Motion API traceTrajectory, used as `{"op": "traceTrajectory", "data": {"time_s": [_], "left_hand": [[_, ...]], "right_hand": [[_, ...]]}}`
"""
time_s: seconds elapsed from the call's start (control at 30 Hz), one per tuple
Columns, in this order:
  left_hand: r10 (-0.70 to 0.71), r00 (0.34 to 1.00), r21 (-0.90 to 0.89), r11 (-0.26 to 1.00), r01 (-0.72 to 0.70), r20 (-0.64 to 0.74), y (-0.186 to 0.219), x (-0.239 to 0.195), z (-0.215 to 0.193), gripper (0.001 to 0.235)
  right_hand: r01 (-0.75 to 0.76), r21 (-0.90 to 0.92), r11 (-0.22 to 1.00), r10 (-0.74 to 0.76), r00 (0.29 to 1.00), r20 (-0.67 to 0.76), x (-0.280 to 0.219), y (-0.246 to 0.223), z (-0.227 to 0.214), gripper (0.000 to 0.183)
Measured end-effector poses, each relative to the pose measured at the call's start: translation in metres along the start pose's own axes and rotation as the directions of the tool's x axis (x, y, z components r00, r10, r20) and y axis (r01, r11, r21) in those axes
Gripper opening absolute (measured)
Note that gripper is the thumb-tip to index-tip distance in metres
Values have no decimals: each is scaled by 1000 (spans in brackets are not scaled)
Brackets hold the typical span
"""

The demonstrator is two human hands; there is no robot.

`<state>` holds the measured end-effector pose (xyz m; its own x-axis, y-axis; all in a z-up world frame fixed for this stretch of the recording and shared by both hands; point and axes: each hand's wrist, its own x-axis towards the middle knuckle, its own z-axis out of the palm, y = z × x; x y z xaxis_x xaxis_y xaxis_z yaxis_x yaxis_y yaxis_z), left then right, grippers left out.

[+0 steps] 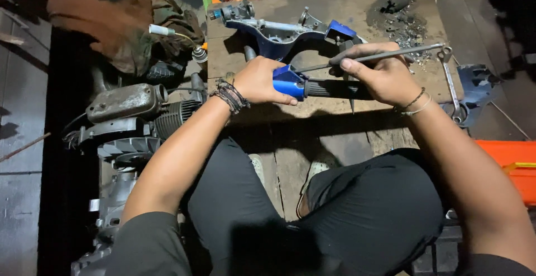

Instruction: Adjusting and assembling mechanical components of a motorcycle engine on a workbench using hand tools.

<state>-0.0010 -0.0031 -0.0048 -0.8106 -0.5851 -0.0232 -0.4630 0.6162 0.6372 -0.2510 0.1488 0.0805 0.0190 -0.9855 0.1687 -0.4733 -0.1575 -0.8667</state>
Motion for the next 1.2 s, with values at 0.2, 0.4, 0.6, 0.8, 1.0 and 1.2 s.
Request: {"op": "traceTrajectory", "data": {"time_s": [0.2,0.4,0.6,0.8,1.0,1.2], "left_hand": [[-17,999,16,1000,17,38,8,-5,-1,58],[-29,997,59,998,24,77,12,-12,0,58],[-58,991,-5,998,60,123,20,-14,1,60],[-71,990,15,997,70,119,11,-8,9,64],[-103,991,-33,994,106,81,18,-11,-2,66],[-108,993,-11,994,108,56,20,-15,-6,67]], "right_hand": [[-41,41,998,42,999,-24,-3,-3,4,15],[-89,-10,996,90,994,65,-3,27,1,17],[-134,-24,991,136,985,111,2,21,-1,14],[-101,-34,994,104,990,99,5,-3,0,15],[-97,-65,993,102,991,84,3,13,-2,13],[-85,-17,996,86,993,82,1,15,-5,13]]}}
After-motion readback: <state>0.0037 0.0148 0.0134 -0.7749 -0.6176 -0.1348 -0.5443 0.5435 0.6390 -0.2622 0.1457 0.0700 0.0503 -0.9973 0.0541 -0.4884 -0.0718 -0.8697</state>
